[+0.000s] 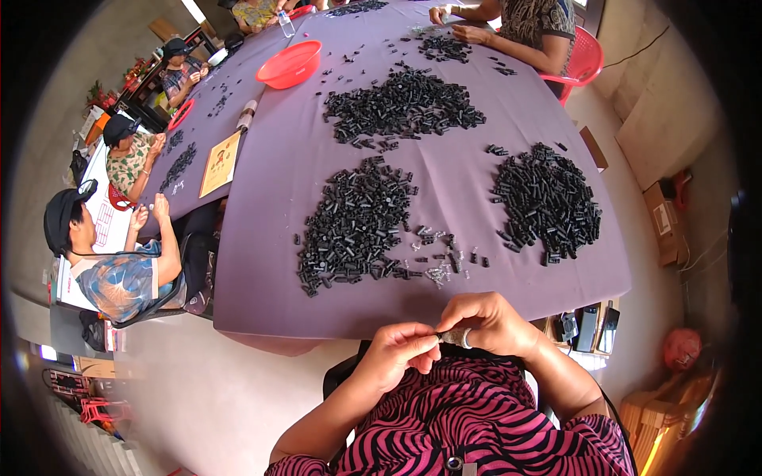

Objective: The person sorts small plastic parts and springs on a table and assembles the components together by hand.

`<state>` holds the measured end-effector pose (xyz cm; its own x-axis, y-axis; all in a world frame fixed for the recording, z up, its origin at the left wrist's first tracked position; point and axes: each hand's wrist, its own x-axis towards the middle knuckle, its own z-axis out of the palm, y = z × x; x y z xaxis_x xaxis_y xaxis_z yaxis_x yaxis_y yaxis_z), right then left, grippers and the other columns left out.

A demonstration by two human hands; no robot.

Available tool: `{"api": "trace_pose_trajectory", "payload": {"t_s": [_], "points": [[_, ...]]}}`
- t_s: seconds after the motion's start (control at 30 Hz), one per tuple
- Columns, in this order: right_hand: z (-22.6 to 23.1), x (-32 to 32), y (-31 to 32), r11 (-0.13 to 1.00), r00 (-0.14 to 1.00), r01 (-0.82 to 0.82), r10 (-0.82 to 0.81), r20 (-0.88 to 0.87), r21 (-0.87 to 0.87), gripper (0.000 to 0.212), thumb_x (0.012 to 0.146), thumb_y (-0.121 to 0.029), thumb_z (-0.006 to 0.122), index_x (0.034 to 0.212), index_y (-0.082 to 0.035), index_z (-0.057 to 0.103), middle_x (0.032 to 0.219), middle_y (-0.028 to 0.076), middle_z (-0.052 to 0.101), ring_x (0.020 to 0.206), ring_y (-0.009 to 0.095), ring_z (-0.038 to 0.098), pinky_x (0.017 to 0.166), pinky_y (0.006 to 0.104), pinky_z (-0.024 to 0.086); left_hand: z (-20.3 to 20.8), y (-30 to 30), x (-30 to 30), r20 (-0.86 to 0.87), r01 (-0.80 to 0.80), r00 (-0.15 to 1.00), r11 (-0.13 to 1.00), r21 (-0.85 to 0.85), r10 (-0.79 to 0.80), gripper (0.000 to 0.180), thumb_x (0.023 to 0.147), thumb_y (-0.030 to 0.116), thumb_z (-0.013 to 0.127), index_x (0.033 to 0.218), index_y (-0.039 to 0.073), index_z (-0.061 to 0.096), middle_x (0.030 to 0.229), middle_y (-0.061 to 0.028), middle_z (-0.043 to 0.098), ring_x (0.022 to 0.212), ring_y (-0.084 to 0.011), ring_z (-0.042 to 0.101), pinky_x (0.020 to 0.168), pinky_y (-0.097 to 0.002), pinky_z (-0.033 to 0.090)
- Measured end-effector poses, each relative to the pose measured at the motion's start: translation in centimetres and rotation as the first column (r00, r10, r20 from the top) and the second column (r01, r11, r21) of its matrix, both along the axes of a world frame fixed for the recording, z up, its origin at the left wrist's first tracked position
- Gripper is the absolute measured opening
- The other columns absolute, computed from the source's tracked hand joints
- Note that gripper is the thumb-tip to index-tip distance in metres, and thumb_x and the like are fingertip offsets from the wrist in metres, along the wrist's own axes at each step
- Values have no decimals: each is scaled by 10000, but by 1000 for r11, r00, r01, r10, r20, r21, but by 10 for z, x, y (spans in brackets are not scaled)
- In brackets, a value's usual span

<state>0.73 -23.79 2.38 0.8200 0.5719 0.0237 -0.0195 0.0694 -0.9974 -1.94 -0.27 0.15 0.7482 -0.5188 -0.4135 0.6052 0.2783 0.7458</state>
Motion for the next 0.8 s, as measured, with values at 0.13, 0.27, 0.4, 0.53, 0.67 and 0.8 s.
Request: {"api": "trace_pose_trajectory", "payload": {"t_s": [0.13,0.27,0.4,0.53,0.67,0.8], "points": [[10,-2,4,997,998,16,-12,55,-76,267,834,120,643,1065,12,723,976,75,682,955,179,662,870,312,515,13,-13,-14,396,-196,915,945,262,80,125,982,45,651,1080,-31,665,866,-64,701,686,-85,621,640,-212,515],[2,-4,9,993,988,90,-79,133,-73,338,782,164,583,1049,16,727,974,76,684,955,178,661,873,300,516,1,-15,-12,494,-267,863,928,261,109,130,977,48,657,1085,-24,660,856,-63,700,691,-87,623,648,-217,518],[-7,-13,10,993,993,112,-110,34,-40,565,714,182,511,1229,8,666,1052,92,672,967,194,666,869,303,520,-7,-10,-8,252,-197,956,967,160,153,150,974,67,666,1102,-10,657,865,-73,709,696,-105,635,653,-235,525],[16,-15,6,958,991,135,-133,24,-252,715,716,125,577,1419,3,530,1121,132,645,997,263,677,884,343,533,-3,-12,-7,180,-257,954,964,75,240,157,983,88,664,1110,-5,658,918,-81,723,751,-119,666,700,-249,544],[16,-16,17,890,923,219,-56,381,-400,704,708,-23,725,1384,22,536,1122,189,618,976,370,653,858,415,557,1,-18,-9,158,-291,947,955,55,280,158,978,70,671,1111,-16,663,990,-68,718,871,-106,671,801,-260,553],[6,-17,26,775,798,374,10,603,-508,726,642,-141,784,1328,-31,575,1093,168,619,948,383,648,830,451,552,-10,-17,-12,185,-281,946,958,53,267,164,968,55,682,1111,-22,666,992,-45,702,901,-95,658,817,-257,546]]}}
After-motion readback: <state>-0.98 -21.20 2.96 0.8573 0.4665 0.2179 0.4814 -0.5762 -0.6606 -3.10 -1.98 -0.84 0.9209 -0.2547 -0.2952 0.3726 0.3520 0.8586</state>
